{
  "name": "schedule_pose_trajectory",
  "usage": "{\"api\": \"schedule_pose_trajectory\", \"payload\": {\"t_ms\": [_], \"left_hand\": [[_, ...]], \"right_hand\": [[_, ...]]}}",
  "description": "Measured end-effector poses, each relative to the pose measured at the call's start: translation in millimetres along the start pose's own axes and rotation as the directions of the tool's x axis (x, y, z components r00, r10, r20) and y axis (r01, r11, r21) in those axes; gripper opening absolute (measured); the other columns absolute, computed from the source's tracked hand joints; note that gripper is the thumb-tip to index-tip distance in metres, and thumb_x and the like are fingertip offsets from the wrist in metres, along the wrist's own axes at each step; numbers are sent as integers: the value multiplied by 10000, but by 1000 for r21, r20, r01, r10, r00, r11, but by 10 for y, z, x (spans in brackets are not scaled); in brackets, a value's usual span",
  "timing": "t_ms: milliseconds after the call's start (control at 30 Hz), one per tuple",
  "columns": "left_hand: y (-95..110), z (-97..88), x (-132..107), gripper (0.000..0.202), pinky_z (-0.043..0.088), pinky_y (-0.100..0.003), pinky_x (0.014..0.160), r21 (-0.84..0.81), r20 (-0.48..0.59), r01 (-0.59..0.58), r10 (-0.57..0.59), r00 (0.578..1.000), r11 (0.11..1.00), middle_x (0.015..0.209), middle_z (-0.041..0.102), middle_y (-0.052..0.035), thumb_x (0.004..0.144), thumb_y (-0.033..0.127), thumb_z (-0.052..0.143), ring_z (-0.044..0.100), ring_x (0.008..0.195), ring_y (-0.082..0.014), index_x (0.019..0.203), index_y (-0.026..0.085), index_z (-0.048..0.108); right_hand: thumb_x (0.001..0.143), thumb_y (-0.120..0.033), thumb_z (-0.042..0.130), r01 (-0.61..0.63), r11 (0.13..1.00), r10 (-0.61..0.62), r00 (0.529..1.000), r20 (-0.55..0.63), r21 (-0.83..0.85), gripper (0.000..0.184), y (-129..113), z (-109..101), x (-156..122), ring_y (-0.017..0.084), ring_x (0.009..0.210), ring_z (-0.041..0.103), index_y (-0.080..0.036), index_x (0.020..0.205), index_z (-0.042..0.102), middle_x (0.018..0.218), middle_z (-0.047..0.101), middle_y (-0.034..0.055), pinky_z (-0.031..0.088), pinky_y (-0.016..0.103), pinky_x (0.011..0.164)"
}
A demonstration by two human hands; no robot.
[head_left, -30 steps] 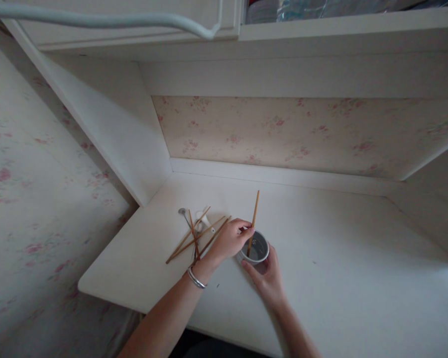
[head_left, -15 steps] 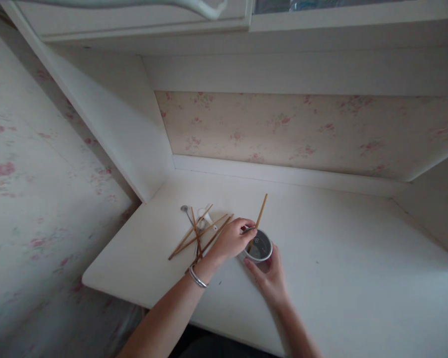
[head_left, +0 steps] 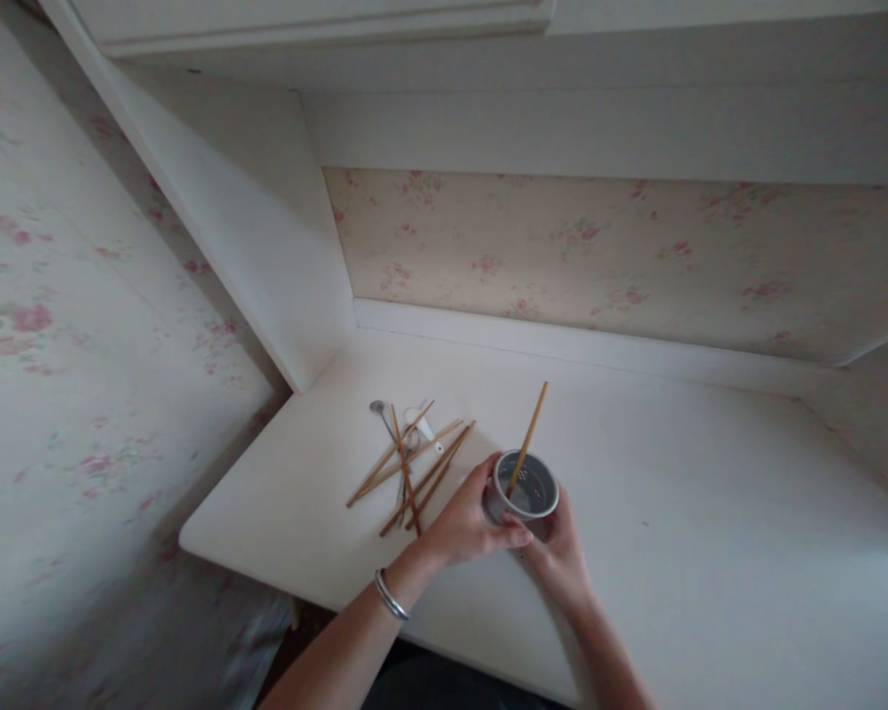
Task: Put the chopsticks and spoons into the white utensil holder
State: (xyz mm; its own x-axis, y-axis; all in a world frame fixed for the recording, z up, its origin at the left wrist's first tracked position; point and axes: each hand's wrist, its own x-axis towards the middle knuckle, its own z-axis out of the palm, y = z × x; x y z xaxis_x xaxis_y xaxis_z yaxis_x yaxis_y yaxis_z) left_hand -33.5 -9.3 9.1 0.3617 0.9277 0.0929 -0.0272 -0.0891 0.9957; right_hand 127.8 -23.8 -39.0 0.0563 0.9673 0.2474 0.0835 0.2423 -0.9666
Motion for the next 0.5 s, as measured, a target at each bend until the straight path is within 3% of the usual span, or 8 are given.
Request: {"api": "schedule_pose_trajectory", "payload": {"t_ms": [167, 233, 300, 400, 433, 500], "left_hand": [[-97, 36, 72, 806, 367, -440, 1105, -13, -21, -56, 56, 998, 998, 1354, 545, -121, 642, 246, 842, 503, 1262, -271, 1352, 203, 463], [-146, 46, 87, 787, 367, -439, 1105, -28, -49, -35, 34, 998, 999, 1348, 554, -119, 643, 229, 840, 512, 1254, -267, 1340, 205, 475], [-182, 50, 94, 808, 376, -441, 1096, -60, -61, -6, 2, 998, 998, 1347, 559, -119, 627, 218, 851, 525, 1241, -268, 1340, 209, 473], [-181, 42, 99, 819, 398, -440, 1073, -99, -60, 16, -22, 998, 995, 1336, 571, -122, 605, 229, 867, 545, 1216, -274, 1330, 203, 488], [-168, 38, 101, 813, 410, -438, 1059, -99, -54, 19, -24, 998, 995, 1322, 582, -125, 601, 240, 871, 555, 1201, -279, 1322, 198, 498], [-140, 37, 103, 766, 437, -432, 1024, -70, -34, 24, -26, 999, 997, 1273, 615, -125, 621, 268, 858, 579, 1158, -285, 1303, 187, 520]], "right_hand": [[748, -375, 754, -97, 994, 100, 992, 81, -45, 747, -31, -113, -60, 324, 1277, 498, -273, 1393, 392, 1399, 510, 123, 383, 560, 1077], [754, -374, 744, -118, 989, 121, 992, 33, -85, 781, -98, -183, -116, 318, 1328, 441, -313, 1424, 346, 1466, 440, 105, 361, 570, 1091], [756, -380, 737, -101, 985, 87, 991, -98, -140, 744, -207, -251, -179, 313, 1319, 446, -315, 1402, 373, 1468, 427, 103, 384, 561, 1073], [782, -371, 714, -72, 958, -26, 942, -335, -278, 509, -457, -273, -263, 265, 1072, 604, -264, 1240, 520, 1227, 598, 103, 483, 482, 965], [802, -358, 695, -56, 946, -69, 928, -366, -320, 403, -559, -239, -279, 237, 965, 630, -253, 1167, 559, 1105, 638, 83, 510, 436, 909], [847, -322, 650, 25, 926, -134, 954, -268, -376, 217, -769, -94, -278, 194, 820, 636, -246, 1045, 605, 923, 659, 43, 531, 343, 794]]}}
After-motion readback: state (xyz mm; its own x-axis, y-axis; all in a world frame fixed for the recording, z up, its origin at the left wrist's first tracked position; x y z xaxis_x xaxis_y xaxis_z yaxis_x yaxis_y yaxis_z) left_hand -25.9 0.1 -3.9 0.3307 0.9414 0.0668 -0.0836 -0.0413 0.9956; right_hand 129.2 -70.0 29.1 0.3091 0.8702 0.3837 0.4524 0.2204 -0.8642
